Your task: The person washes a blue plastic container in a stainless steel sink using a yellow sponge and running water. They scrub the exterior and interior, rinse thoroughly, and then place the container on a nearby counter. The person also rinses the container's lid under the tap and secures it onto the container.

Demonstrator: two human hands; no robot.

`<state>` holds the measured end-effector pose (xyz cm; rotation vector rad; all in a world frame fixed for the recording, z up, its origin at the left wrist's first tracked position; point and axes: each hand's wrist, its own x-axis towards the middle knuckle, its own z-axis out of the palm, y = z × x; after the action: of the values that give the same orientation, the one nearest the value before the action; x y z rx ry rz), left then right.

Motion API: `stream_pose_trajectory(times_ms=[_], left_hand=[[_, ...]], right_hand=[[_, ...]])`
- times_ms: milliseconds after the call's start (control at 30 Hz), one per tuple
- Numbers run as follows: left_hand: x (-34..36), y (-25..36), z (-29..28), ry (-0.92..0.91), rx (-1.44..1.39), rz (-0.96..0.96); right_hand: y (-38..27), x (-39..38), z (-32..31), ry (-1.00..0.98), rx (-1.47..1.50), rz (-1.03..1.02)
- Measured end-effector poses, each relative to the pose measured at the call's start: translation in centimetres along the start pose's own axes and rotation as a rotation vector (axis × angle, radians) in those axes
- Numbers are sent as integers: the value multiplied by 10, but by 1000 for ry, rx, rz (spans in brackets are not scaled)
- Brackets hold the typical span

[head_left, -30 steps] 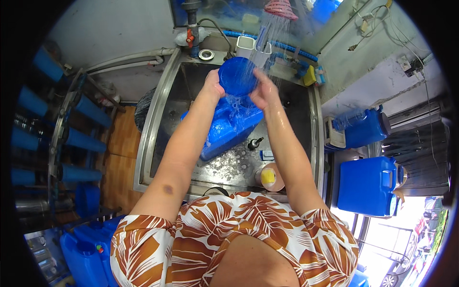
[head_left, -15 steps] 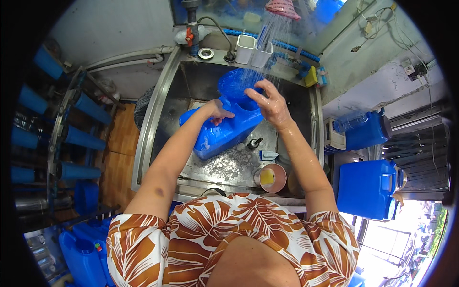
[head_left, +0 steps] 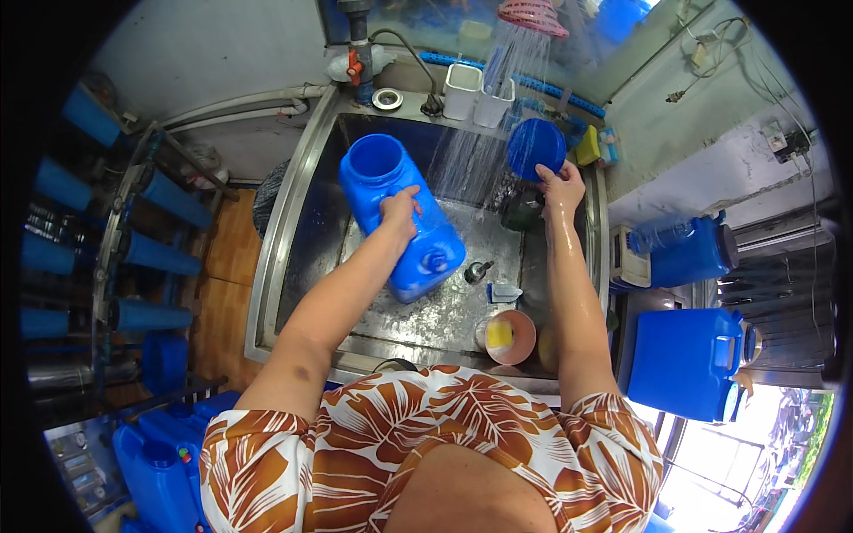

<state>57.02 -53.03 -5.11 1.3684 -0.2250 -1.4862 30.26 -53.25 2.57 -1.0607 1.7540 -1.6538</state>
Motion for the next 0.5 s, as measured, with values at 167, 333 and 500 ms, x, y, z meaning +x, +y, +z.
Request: stream_pose_trajectory(times_ms=[167,333,500], left_hand=[[-3,-19,30,-170,-377,-78],[-17,-16,45,-245,-153,8],[-21,1,36,-251,-50,66]], right_hand=[[29,40,9,57,-811,-548],[58,83,27,-97,-1161,-618],[79,111,36,-154,-1194,-646]])
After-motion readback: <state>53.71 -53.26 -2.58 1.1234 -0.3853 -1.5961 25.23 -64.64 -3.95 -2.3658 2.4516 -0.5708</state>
